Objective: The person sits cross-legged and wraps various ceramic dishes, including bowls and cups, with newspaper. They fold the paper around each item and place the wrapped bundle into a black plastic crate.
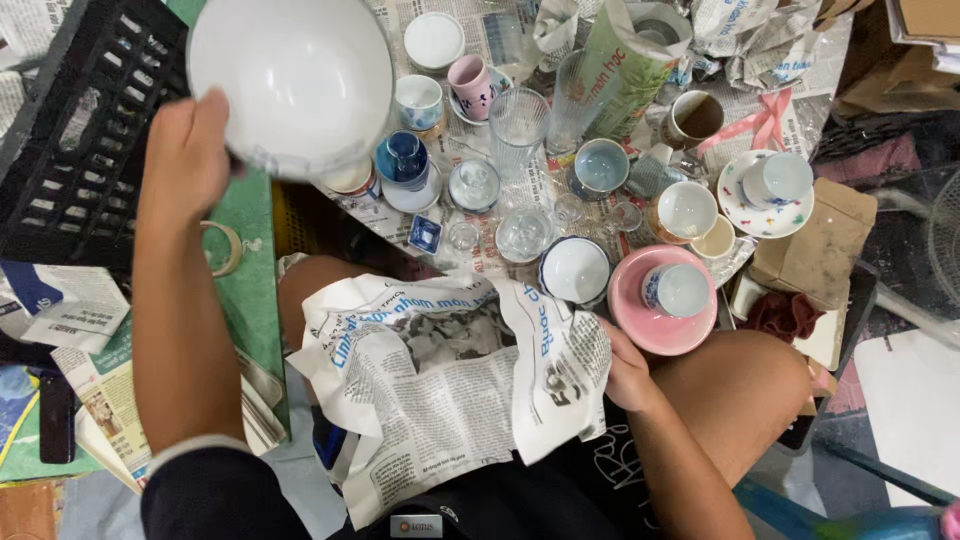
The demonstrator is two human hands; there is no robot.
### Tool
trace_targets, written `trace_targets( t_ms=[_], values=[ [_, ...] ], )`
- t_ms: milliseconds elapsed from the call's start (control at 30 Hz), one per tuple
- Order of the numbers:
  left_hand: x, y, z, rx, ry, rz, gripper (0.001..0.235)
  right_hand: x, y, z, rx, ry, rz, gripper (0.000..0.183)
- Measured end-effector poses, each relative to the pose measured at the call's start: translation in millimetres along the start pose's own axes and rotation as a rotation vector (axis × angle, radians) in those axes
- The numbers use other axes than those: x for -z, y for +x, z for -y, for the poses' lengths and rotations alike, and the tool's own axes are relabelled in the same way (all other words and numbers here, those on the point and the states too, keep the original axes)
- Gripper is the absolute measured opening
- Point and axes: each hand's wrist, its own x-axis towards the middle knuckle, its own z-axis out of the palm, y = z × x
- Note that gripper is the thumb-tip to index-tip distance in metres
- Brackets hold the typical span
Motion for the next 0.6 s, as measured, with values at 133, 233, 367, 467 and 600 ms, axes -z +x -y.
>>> trace_targets(
  t_ms=[133, 233, 367, 467, 600],
  values=[
    [-26.6, 86.2, 57.4, -0.016, 0.266, -0.008, 0.059, -7.5, 8.7, -5.1, 0.002, -0.010, 0.078, 0.048],
    [-56.8, 146.2, 87.3, 0.043, 0.397, 0.002, 0.060, -23.5, 17.9, -1.6, -0.034, -0.309, 0.165, 0.046],
    [-90.4, 192.0, 129.4, 0.058, 0.387, 0.037, 0.047, -44.1, 21.3, 0.8, -0.068, -0.404, 0.214, 0.047],
    [-106.1, 208.9, 148.1, 0.139, 0.424, 0.043, 0.039, -48.8, 26.0, 5.2, -0.027, -0.502, 0.258, 0.046],
    [-115.3, 210.3, 164.8, 0.256, 0.413, 0.097, 0.033, -51.5, 27.4, 13.8, -0.086, -0.451, 0.269, 0.044]
  ],
)
